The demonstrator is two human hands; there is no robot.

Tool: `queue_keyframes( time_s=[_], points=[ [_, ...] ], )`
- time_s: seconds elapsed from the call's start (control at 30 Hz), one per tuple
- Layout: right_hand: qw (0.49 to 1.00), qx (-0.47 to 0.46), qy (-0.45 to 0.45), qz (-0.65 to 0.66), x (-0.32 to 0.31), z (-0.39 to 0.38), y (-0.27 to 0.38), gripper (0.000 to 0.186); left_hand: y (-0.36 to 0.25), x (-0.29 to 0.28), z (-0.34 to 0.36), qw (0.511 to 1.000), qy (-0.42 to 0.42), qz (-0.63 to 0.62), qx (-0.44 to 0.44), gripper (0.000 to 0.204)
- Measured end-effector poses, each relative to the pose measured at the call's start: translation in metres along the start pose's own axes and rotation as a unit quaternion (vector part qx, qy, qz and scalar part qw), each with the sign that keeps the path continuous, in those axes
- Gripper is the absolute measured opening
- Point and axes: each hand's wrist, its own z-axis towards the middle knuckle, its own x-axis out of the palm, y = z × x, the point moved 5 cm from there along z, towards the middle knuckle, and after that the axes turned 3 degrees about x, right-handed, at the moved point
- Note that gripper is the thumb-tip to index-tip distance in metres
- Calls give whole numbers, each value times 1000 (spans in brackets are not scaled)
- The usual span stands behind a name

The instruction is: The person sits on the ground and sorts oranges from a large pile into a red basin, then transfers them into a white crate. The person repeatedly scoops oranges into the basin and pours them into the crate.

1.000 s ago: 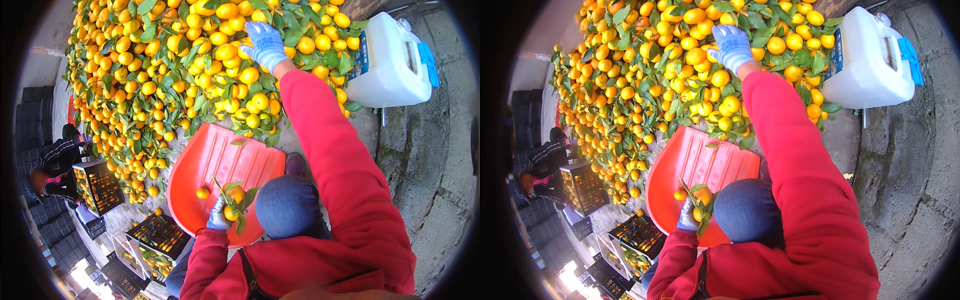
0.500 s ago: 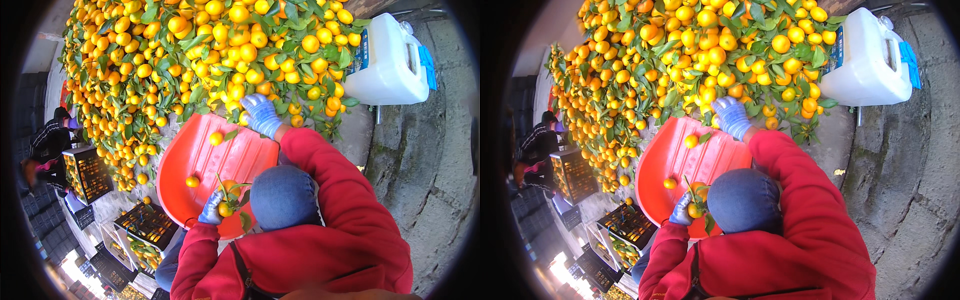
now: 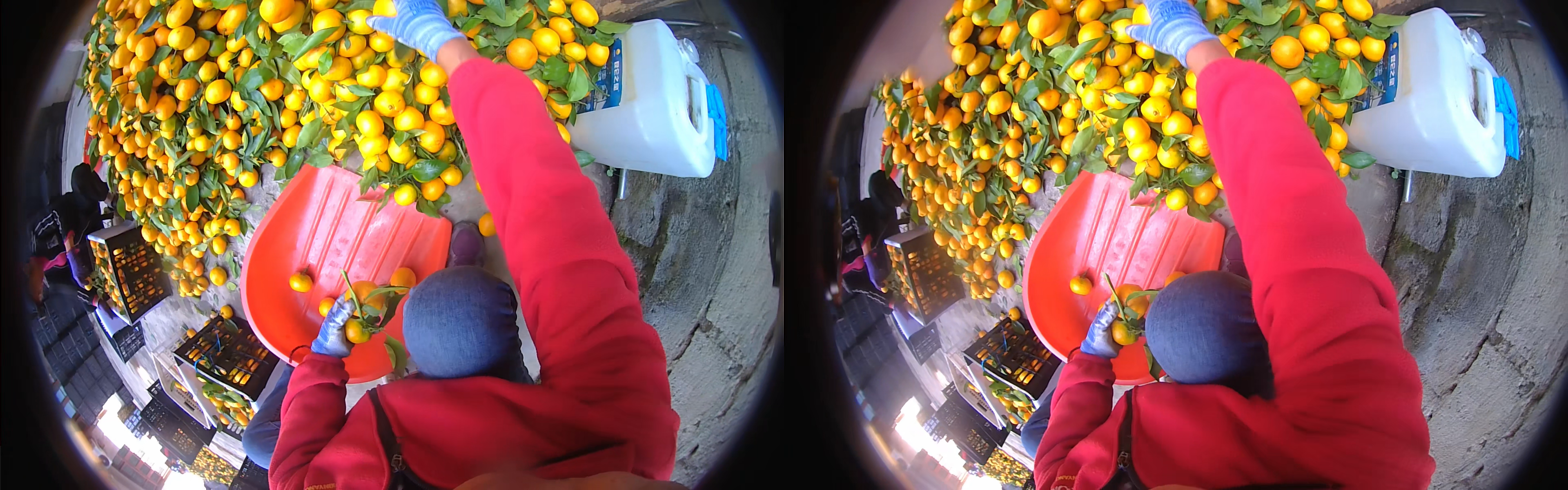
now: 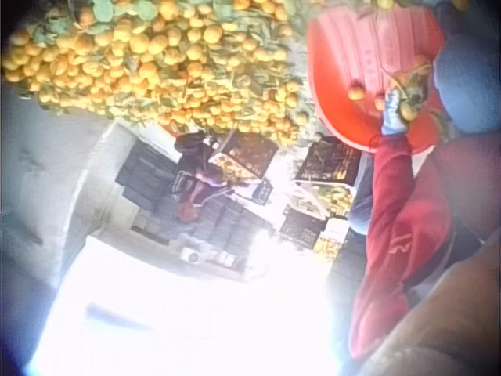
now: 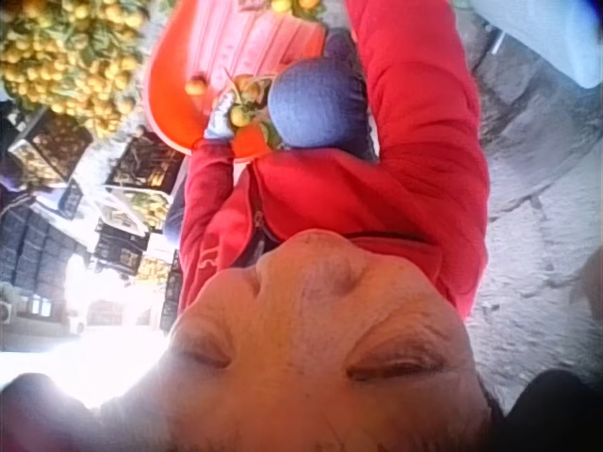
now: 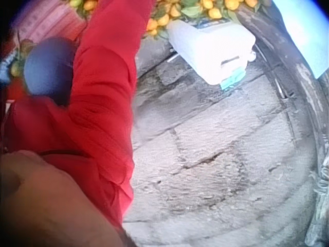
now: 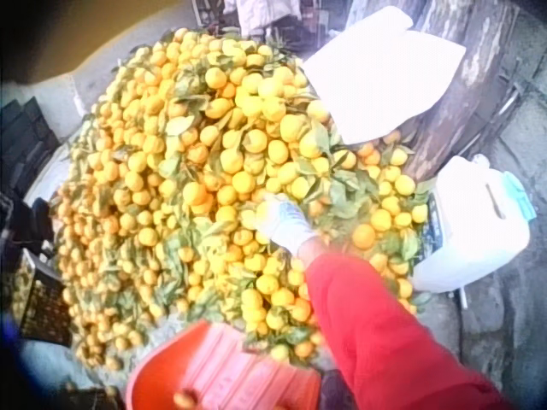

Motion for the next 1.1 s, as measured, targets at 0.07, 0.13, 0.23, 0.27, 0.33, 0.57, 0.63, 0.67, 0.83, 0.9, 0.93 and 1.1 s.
queue_keyframes(
  time_s=[0.07, 0.13, 0.23, 0.27, 0.33, 0.57, 0.63, 0.67, 0.83, 0.9, 0.93, 1.1],
  points=[
    [994, -33, -55, 92, -6, -47, 29, 57, 3, 2, 3, 1000, 3, -1, -9, 58],
    [994, -52, -14, 95, 4, -112, 80, 58, 7, 3, 5, 1000, -6, 2, -24, 58],
    [919, -150, 360, 63, 45, -194, 142, 51, 11, 3, 3, 1000, 8, 19, -24, 60],
    [948, -188, 254, 45, 38, -191, 144, 46, 13, 1, 1, 1000, -2, 3, -24, 63],
    [977, -140, 153, -41, 33, -181, 125, 36, 15, -2, -3, 1000, 14, 6, -22, 64],
    [868, -197, 241, -386, 59, -132, 61, 22, 1, -12, -4, 996, -48, -72, 28, 71],
    [829, -206, 274, -443, 63, -131, 62, 23, -12, -8, -3, 992, -44, -113, 37, 73],
    [822, -201, 318, -428, 64, -130, 61, 26, -20, -8, -4, 989, -65, -119, 60, 75],
    [957, -26, 248, -147, 26, -145, 90, 33, -56, 10, -1, 965, 31, -203, 161, 77],
    [946, -11, 319, 66, 24, -182, 132, 39, -62, 11, 3, 958, 32, -228, 173, 74],
    [912, -26, 380, 153, 28, -208, 162, 40, -64, 10, 4, 960, 25, -205, 189, 72],
    [801, -95, 502, 311, 31, -220, 208, 42, -56, -3, 0, 951, -52, -259, 159, 76]
  ],
)
